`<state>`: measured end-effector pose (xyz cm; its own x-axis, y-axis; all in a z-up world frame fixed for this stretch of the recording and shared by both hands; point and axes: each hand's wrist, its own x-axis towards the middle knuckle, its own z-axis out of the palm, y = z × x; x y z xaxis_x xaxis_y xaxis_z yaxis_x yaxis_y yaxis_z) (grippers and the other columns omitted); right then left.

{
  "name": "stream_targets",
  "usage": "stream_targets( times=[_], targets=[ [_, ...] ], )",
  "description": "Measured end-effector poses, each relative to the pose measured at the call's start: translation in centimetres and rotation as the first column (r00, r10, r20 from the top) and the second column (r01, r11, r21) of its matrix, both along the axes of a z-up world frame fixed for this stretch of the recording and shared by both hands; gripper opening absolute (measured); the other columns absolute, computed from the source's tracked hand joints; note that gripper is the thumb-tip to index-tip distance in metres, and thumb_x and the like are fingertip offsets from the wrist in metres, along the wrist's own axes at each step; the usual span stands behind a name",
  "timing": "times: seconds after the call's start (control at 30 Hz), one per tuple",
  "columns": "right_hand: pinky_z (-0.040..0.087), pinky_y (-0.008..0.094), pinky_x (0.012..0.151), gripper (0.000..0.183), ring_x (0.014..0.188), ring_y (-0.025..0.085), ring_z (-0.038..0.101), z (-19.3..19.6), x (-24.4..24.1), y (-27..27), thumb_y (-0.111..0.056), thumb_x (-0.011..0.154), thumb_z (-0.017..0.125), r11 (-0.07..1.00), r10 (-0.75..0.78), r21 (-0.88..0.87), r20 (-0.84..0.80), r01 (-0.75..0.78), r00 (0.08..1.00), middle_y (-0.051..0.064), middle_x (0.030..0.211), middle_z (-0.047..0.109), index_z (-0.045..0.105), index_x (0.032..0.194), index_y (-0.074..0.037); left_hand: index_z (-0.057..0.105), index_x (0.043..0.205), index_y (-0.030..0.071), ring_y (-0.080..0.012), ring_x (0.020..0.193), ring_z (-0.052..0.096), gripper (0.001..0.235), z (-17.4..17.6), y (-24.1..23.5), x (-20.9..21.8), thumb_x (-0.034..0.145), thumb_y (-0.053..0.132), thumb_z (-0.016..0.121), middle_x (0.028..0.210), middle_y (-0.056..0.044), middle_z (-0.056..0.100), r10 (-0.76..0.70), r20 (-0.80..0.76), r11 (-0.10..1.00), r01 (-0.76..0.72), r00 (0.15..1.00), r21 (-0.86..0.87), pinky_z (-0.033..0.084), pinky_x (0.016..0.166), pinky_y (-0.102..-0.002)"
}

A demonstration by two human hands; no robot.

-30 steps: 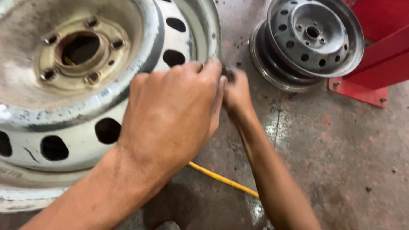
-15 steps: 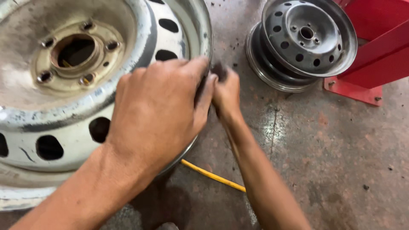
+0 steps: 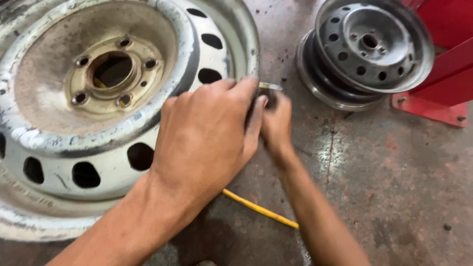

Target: The person scrubs the rim of a white car wheel using a small handheld tool. They work methodically around the edge of the wheel, removing dirt and grime from the surface. The wheel is positioned on the floor, and the person rotates it slightly to access different sections.

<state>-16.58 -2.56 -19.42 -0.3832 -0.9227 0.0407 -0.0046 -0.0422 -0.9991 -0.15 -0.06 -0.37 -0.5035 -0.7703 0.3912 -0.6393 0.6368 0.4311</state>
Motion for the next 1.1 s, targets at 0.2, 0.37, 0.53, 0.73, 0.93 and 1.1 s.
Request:
stream_targets(
  times=[0.2, 0.37, 0.53, 0.73, 0.93, 1.1],
  targets=[
    [0.058, 0.029, 0.082, 0.017, 0.092, 0.015, 0.068, -0.1, -0.8, -1.2, -0.007, 0.091, 0.068, 0.989, 0.041, -0.139, -0.108, -0.056, 0.993, 0.01, 0.102, 0.075, 0.068, 0.106, 0.002, 0.072, 0.106, 0.001, -0.0305, 0.06, 0.073, 0.022, 0.3, 0.1, 0.2, 0.098, 0.021, 0.065, 0.077, -0.015, 0.073, -0.005, -0.013, 0.997, 0.006, 1.0, 0.077, 0.056, 0.053, -0.043],
    [0.059, 0.037, 0.07, 0.025, 0.081, 0.023, 0.07, -1.6, -2.1, -1.7, -0.011, 0.092, 0.069, 0.996, 0.055, 0.077, -0.081, -0.049, 0.995, 0.019, 0.098, 0.075, 0.07, 0.107, 0.009, 0.072, 0.112, 0.003, -0.029, 0.062, 0.073, 0.025, -0.4, 0.0, 0.0, 0.1, 0.023, 0.065, 0.081, -0.014, 0.074, -0.013, 0.023, 0.995, 0.011, 1.0, 0.099, 0.056, 0.054, -0.043],
    [0.06, 0.031, 0.077, 0.035, 0.101, 0.019, 0.07, 2.0, -5.7, -4.2, -0.024, 0.101, 0.064, 0.995, -0.06, 0.086, 0.071, 0.054, 0.996, 0.009, 0.117, 0.072, 0.06, 0.131, -0.005, 0.073, 0.113, 0.005, -0.0317, 0.066, 0.073, 0.026, 0.0, -0.1, 0.5, 0.1, 0.026, 0.066, 0.086, -0.015, 0.074, -0.003, -0.03, 0.999, 0.005, 1.0, 0.044, 0.055, 0.06, -0.046],
    [0.06, 0.028, 0.076, 0.032, 0.094, 0.019, 0.071, 5.3, -6.4, 3.4, -0.026, 0.101, 0.065, 0.977, 0.14, 0.19, -0.255, -0.093, 0.957, 0.017, 0.113, 0.074, 0.067, 0.123, -0.004, 0.074, 0.109, 0.007, -0.0373, 0.067, 0.07, 0.024, -0.3, -0.1, 0.1, 0.099, 0.027, 0.066, 0.084, -0.012, 0.074, 0.038, -0.004, 0.999, -0.038, 0.999, 0.023, 0.051, 0.057, -0.05],
    [0.042, 0.053, 0.109, 0.037, 0.128, 0.037, 0.056, 4.2, -3.7, 2.5, -0.01, 0.08, 0.074, 0.928, -0.054, -0.115, -0.983, -0.354, 0.178, 0.016, 0.133, 0.064, 0.071, 0.115, 0.002, 0.072, 0.098, 0.007, -0.0311, 0.06, 0.071, 0.025, -0.3, -0.5, 0.0, 0.102, 0.03, 0.062, 0.077, -0.012, 0.072, 0.032, 0.099, 0.991, -0.045, 0.995, 0.13, 0.053, 0.055, -0.046],
    [0.03, 0.06, 0.116, 0.051, 0.139, 0.046, 0.044, 2.2, -2.5, 5.7, -0.002, 0.074, 0.072, 0.938, 0.027, -0.048, -0.977, -0.344, 0.21, 0.027, 0.144, 0.053, 0.068, 0.125, 0.004, 0.072, 0.104, 0.005, -0.0278, 0.057, 0.071, 0.023, -0.5, -0.6, 0.2, 0.1, 0.027, 0.065, 0.075, -0.011, 0.072, 0.004, -0.007, 0.994, -0.004, 1.0, 0.109, 0.053, 0.049, -0.043]
  ],
)
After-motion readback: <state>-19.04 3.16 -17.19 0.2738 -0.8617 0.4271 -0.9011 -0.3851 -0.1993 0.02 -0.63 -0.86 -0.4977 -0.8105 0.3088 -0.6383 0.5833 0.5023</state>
